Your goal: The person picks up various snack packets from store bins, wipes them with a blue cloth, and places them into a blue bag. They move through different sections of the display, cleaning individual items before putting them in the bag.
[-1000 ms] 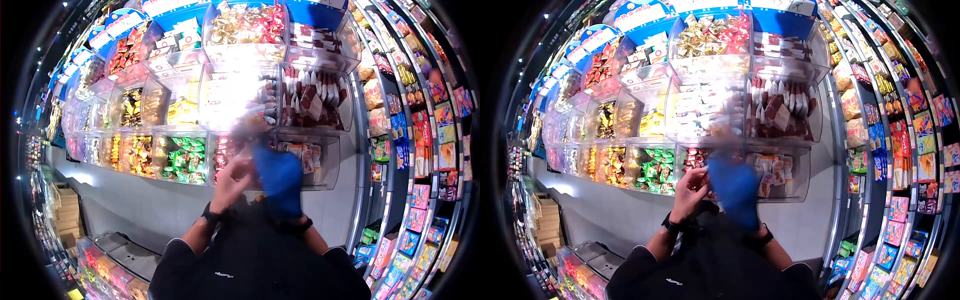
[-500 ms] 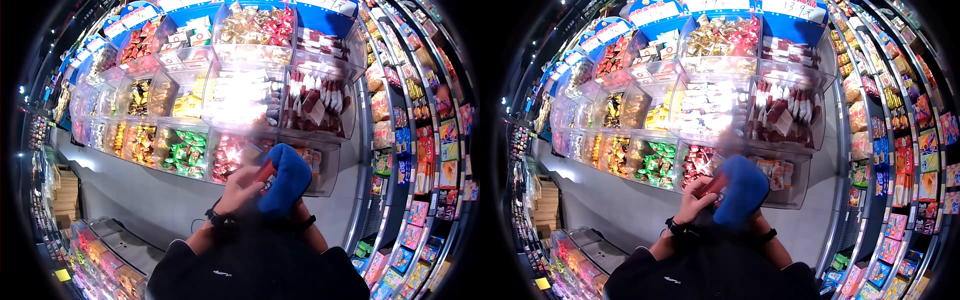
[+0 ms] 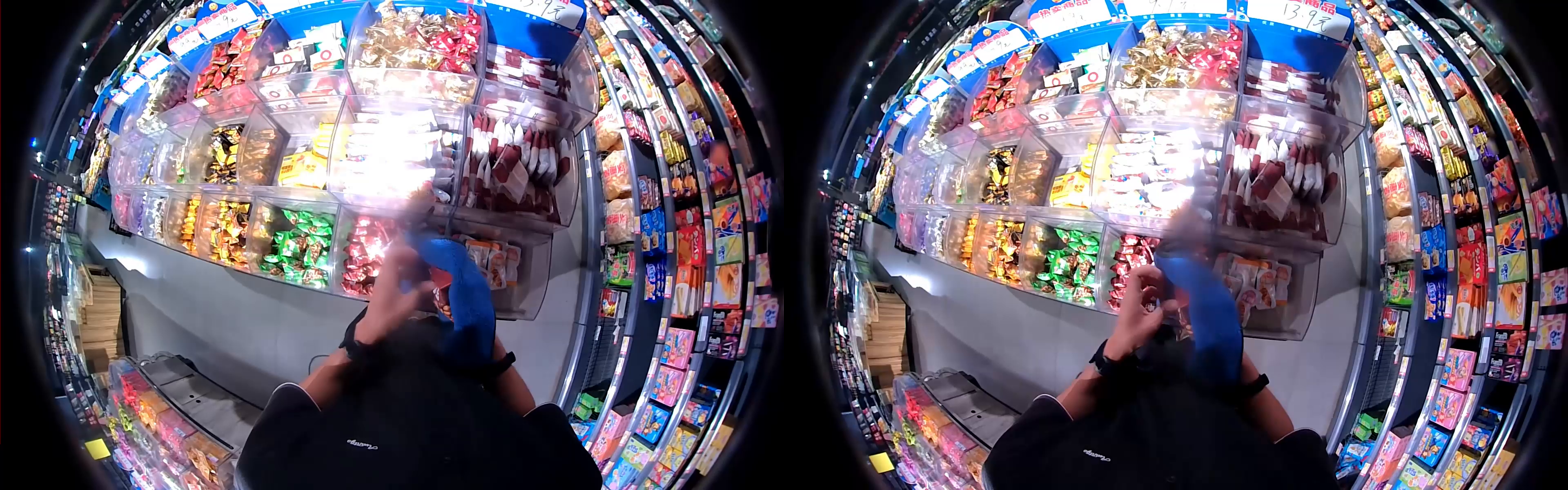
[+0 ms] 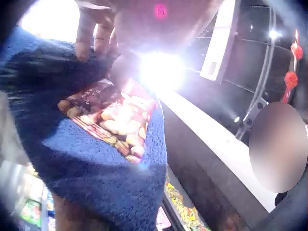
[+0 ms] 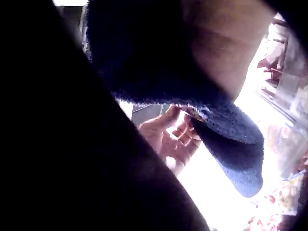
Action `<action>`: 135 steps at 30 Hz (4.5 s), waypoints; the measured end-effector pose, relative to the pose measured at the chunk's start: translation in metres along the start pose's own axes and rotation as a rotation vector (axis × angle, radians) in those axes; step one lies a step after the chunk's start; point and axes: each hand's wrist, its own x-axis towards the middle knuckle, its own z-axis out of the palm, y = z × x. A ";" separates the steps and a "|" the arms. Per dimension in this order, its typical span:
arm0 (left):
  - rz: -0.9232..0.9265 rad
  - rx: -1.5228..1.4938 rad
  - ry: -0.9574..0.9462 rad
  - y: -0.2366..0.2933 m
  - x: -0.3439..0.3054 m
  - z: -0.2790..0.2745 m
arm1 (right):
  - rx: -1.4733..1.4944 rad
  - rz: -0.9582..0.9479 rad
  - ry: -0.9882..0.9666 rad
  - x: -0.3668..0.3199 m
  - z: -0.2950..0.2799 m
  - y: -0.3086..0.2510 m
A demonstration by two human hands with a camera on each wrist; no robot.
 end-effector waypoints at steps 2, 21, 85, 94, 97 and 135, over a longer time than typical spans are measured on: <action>0.071 0.082 -0.146 0.006 -0.002 -0.001 | -0.047 -0.028 0.009 -0.003 0.003 0.002; -0.192 -0.237 -0.488 0.005 0.016 -0.049 | -0.272 -0.014 0.081 0.014 0.050 -0.029; 0.502 -0.075 -0.320 0.063 0.061 -0.111 | -0.512 0.022 0.472 0.091 0.110 -0.066; -0.100 -0.460 -0.333 0.030 0.065 -0.128 | -0.522 0.075 0.404 0.097 0.109 -0.096; -0.067 -0.570 -0.369 0.026 0.063 -0.123 | -0.489 0.084 0.401 0.093 0.108 -0.092; -0.109 -0.345 -0.266 0.024 0.008 0.138 | 0.302 0.188 0.334 -0.014 -0.117 -0.006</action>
